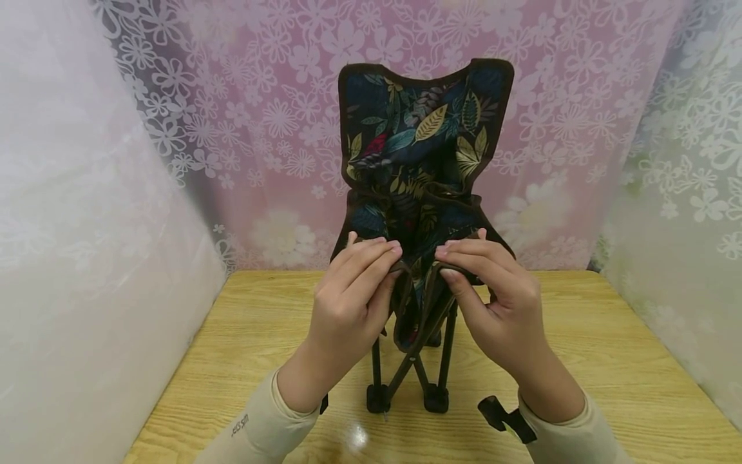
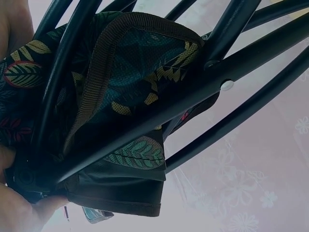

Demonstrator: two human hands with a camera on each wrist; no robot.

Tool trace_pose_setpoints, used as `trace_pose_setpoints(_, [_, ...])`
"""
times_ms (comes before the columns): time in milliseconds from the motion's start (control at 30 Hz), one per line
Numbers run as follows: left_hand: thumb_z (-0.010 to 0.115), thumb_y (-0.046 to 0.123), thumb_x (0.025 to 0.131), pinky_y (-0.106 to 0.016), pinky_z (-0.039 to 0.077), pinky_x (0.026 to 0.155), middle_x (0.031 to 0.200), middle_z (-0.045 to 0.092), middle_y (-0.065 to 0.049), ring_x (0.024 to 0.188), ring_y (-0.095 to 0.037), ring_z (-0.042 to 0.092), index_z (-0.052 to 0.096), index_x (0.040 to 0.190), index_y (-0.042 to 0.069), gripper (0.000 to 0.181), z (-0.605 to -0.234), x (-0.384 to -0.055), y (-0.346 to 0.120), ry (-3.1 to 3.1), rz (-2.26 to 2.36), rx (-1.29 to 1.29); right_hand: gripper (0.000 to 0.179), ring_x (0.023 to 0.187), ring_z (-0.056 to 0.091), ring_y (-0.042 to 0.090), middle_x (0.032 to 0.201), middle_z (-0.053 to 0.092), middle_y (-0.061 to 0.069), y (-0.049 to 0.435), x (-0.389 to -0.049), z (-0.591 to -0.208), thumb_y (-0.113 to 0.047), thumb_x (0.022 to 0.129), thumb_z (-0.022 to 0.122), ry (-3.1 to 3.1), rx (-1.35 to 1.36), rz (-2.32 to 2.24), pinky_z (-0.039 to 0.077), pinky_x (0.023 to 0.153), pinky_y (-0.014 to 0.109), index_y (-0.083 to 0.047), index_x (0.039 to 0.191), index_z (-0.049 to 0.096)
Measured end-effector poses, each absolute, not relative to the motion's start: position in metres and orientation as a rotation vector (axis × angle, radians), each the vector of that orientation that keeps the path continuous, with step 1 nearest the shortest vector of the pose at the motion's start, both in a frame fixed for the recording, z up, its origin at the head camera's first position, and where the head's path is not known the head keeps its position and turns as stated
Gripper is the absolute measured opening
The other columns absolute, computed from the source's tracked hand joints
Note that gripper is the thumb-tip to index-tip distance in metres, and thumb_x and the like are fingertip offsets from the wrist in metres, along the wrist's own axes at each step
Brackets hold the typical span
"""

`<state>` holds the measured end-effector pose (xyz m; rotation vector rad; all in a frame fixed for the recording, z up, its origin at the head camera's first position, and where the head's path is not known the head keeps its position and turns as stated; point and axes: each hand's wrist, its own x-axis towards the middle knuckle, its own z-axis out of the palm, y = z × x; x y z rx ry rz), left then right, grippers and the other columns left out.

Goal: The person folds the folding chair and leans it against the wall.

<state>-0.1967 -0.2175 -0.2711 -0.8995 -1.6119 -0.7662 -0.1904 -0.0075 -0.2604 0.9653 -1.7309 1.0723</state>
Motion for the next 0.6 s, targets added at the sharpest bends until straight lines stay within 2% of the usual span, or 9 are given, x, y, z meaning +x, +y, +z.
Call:
trace_pose_setpoints(200, [0.077,-0.003,0.094,-0.056,0.06,0.103,0.115,0.079,-0.02,0.111,-0.034,0.075,0.078,0.115,-0.006,0.022,-0.2711,-0.1979,-0.2159,-1.599,-0.767,-0.895,0.039,0.119,0.071,0.012,0.109,0.077,0.018,-0.0093,-0.1894,-0.2592,-0.031,0.106,0.066,-1.73,0.957,1.069,0.041,0.126,0.044,0.006,0.108,0.08])
trace_pose_setpoints(400, [0.073,0.002,0.099,-0.055,0.06,0.102,0.114,0.079,-0.019,0.11,-0.034,0.075,0.078,0.115,-0.006,0.019,-0.2694,-0.1986,-0.2147,-1.584,-0.769,-0.892,0.036,0.117,0.071,0.015,0.108,0.077,0.019,-0.0135,-0.1914,-0.2575,-0.03,0.107,0.066,-1.726,0.951,1.037,0.04,0.126,0.049,0.004,0.109,0.08])
trace_pose_setpoints(600, [0.076,-0.002,0.094,-0.055,0.06,0.102,0.113,0.079,-0.019,0.11,-0.034,0.075,0.078,0.114,-0.006,0.021,-0.2675,-0.1998,-0.2129,-1.581,-0.772,-0.889,0.033,0.115,0.072,0.017,0.108,0.077,0.018,-0.0171,-0.1914,-0.256,-0.028,0.107,0.066,-1.74,0.932,1.008,0.041,0.125,0.053,0.001,0.11,0.081])
